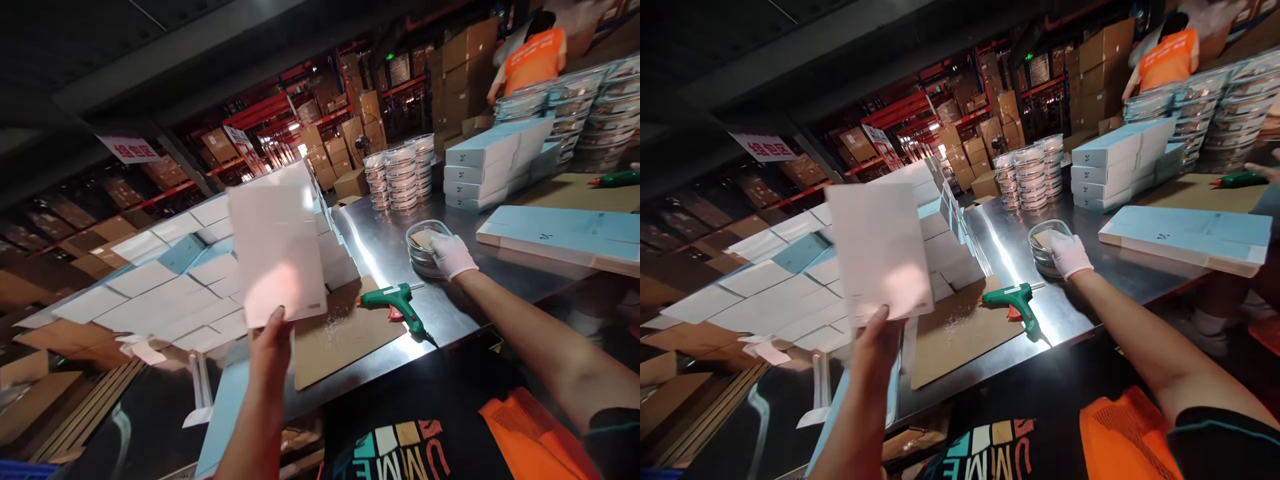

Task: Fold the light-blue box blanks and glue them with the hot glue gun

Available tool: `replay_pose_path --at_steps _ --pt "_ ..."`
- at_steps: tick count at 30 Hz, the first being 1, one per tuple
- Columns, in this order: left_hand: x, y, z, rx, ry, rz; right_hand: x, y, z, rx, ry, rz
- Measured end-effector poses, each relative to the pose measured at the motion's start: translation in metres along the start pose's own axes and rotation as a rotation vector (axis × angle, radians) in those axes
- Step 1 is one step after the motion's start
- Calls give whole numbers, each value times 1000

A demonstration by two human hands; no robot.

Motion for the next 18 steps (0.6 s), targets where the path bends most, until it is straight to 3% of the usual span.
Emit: replay_pose_path --at_steps 3,5,11,15,18 --pt "-40 -56 -58 -144 346 -204 -5 8 -8 -126 54 52" --pt "-70 -95 -84 -198 517 -348 -10 10 -23 -178 97 65" --pt "-127 -198 -115 -335 739 -656 -41 14 -65 -248 155 91" --pt "-135 -226 -137 -392 876 -656 -60 20 -72 -256 155 141" --pt "-126 -216 -143 -430 838 -632 -60 34 -75 -215 147 231"
Point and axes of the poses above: each hand's wrist, its own x-axis towards the middle knuckle, its own y-axis out of the back of the hand, z = x × y, the point moved 9 cm from there along x, towards the middle knuckle, and after that the axes turned 12 degrees about z, right-handed, at the moved point
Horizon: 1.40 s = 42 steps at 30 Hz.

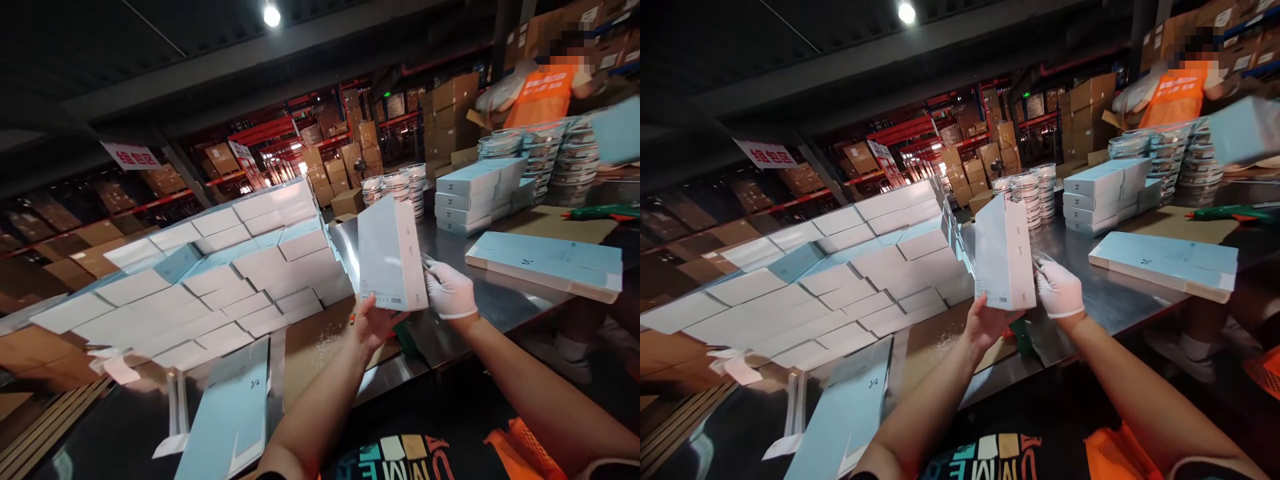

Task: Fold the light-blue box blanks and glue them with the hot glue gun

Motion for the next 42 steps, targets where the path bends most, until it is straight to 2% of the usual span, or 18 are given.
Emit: replay_pose_path --at_steps 3,6,8,9,10,12,14,16,19,20,22,25,28,31,34,35,39,42 --pt "-15 39 23 118 -165 78 20 32 1 32 -58 155" --pt "-44 91 56 333 -376 244 42 73 -13 52 -83 298" --pt "-68 119 78 457 -515 346 52 92 -33 162 -67 326" --pt "-79 130 86 507 -568 388 56 94 -45 253 -59 285" --pt "-88 140 91 553 -597 426 59 90 -59 353 -56 204" --pt "-102 157 92 624 -606 493 56 65 -89 507 -54 -60" --pt "-111 170 85 656 -605 518 41 29 -121 521 -14 -370" --pt "-113 177 72 678 -596 471 20 0 -150 461 141 -565" --pt "-111 188 45 724 -498 388 -16 -29 -171 445 355 -637" --pt "-111 193 37 741 -463 391 -28 -36 -168 481 348 -628" --pt "-112 202 27 765 -430 419 -51 -48 -146 565 234 -569" --pt "-114 203 24 771 -423 412 -92 -63 -101 582 71 -440" --pt "-121 192 45 781 -566 448 -129 -80 -71 539 -66 -420" --pt "-132 165 79 856 -831 443 -146 -93 -68 635 -206 -463" --pt "-137 133 95 914 -991 322 -151 -108 -77 718 -357 -532" --pt "-139 128 98 903 -1033 322 -150 -112 -78 704 -401 -516" --pt "-151 134 103 739 -1167 405 -141 -114 -77 622 -501 -328" --pt "-150 138 97 864 -1182 355 -129 -116 -77 672 -484 -379"
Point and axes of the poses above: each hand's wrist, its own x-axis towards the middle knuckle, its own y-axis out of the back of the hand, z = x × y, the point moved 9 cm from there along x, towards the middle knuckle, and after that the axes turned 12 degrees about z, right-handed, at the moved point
